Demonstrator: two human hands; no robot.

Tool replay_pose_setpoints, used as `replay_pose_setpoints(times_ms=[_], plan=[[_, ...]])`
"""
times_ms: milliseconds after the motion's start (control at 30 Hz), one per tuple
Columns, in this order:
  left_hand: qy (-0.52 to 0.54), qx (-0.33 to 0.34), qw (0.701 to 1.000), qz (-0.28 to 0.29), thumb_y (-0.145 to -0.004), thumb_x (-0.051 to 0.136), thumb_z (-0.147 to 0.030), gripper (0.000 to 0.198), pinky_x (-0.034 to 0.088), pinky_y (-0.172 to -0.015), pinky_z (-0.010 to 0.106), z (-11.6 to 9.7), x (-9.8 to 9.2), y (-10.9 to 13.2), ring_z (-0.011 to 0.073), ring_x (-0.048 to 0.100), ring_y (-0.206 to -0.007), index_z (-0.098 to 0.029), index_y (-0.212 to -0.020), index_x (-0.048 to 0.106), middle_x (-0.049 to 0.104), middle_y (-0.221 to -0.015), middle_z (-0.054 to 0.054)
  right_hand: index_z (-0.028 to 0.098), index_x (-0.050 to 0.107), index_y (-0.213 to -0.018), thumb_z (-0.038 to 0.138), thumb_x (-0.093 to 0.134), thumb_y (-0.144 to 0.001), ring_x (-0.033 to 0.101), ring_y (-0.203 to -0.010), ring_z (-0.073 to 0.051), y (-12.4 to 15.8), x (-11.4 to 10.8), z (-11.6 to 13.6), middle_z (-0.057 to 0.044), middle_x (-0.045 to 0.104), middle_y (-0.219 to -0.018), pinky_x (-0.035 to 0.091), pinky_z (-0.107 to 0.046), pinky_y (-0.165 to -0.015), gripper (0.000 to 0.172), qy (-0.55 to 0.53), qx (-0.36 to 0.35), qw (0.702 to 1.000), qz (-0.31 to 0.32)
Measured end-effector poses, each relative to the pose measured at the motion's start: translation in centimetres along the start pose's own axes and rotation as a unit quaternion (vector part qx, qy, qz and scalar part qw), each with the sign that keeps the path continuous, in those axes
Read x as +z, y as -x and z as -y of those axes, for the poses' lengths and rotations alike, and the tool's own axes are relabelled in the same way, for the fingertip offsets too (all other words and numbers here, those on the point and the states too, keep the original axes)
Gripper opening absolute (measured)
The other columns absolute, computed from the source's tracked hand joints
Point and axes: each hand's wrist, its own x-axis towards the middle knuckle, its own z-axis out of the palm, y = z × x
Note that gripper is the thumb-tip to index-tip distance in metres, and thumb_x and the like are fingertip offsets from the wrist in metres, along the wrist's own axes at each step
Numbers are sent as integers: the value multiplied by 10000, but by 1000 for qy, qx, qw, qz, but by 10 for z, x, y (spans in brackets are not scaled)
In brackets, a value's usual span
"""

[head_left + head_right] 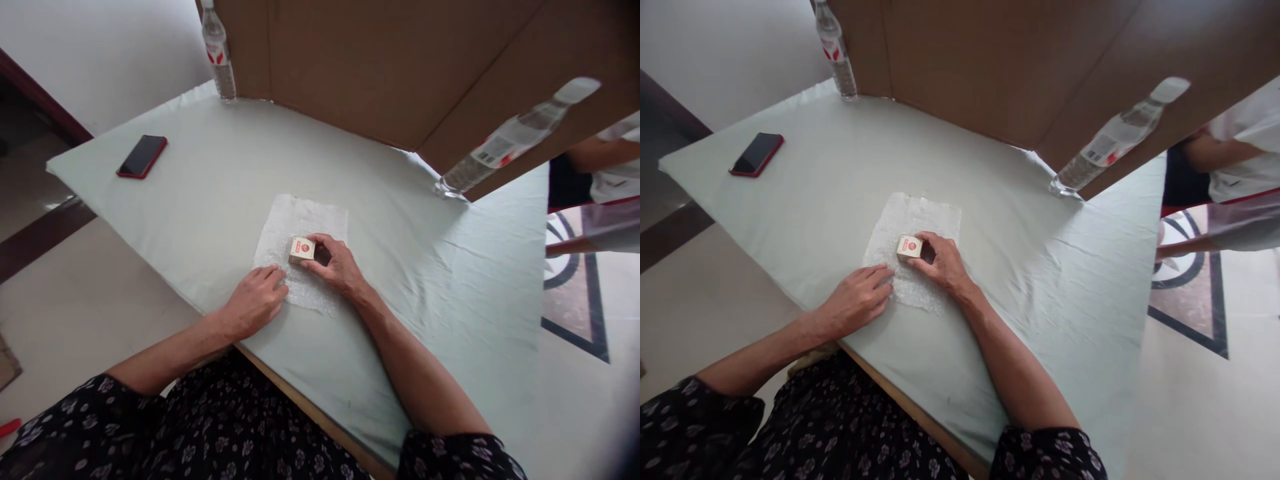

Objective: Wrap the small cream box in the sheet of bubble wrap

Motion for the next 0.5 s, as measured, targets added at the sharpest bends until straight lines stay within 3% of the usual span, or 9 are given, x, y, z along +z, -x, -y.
replay_pose_setpoints(times_ms=[133, 267, 367, 500], plan=[[18, 4, 997, -74, -803, 574, -63, 111, 518, -873, 415, 3, -4, -8, 271, 666, -977, -155, -798, 635, 720, -1075, 128, 251, 650, -1161, 474, 751, -780, 685, -966, -267, -2, -2, 1, -69, 749, -1100, 471, -484, -976, 453, 10, 3, 1000, 7], [77, -58, 983, -156, -822, 548, -96, 111, 503, -820, 365, 9, -16, -23, 219, 672, -845, -174, -791, 621, 739, -895, 75, 244, 638, -1228, 572, 681, -828, 673, -1072, -279, -3, -24, 11, -93, 717, -1195, 503, -469, -968, 519, -43, 27, 998, 44], [93, -122, 975, -161, -819, 528, -124, 117, 480, -780, 344, 18, -22, -43, 193, 648, -733, -192, -775, 612, 707, -746, 35, 265, 655, -1247, 651, 538, -902, 655, -1155, -280, -1, -49, 24, -85, 693, -1260, 524, -458, -964, 530, -87, 37, 992, 78], [137, -188, 962, -140, -818, 539, -178, 97, 454, -758, 326, 30, -25, -70, 155, 577, -626, -194, -775, 623, 673, -678, 6, 273, 686, -1214, 581, 741, -775, 671, -1107, -298, 0, -60, 36, -80, 711, -1245, 558, -427, -867, 539, -17, 37, 995, 93]])
